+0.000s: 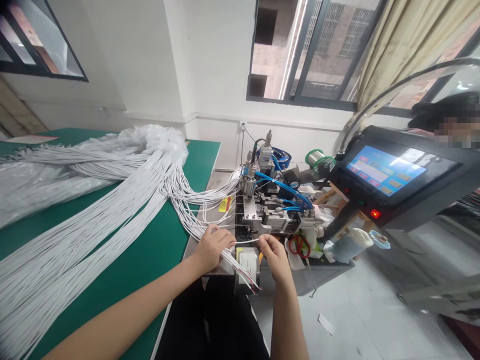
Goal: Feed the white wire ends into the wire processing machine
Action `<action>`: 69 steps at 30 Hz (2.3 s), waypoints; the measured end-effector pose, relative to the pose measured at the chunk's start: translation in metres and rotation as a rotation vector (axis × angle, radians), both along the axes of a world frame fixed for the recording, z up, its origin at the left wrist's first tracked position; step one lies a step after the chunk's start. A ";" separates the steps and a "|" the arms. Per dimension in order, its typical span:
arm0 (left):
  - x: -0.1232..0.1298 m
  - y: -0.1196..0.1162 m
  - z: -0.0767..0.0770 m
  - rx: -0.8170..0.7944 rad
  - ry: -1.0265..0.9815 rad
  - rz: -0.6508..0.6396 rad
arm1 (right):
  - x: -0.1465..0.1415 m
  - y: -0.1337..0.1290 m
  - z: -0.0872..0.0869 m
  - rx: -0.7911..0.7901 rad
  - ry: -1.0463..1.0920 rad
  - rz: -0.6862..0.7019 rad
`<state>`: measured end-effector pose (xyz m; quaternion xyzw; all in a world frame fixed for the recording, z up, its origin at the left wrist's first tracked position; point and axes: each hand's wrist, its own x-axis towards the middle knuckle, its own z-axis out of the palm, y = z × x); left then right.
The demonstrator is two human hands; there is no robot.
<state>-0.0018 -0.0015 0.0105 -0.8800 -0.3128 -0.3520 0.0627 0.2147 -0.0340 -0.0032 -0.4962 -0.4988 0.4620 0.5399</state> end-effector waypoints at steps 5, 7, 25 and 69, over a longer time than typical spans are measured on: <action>0.001 0.001 -0.001 -0.013 0.023 -0.022 | -0.005 0.008 -0.005 0.083 0.124 -0.021; 0.001 0.001 0.000 -0.021 0.029 -0.034 | -0.007 0.011 -0.007 0.101 0.176 -0.023; -0.002 0.000 -0.006 0.024 0.023 0.041 | 0.005 0.015 -0.015 0.175 -0.503 -0.110; -0.001 -0.003 -0.002 -0.029 0.004 0.156 | 0.000 -0.054 0.046 0.139 -0.671 0.304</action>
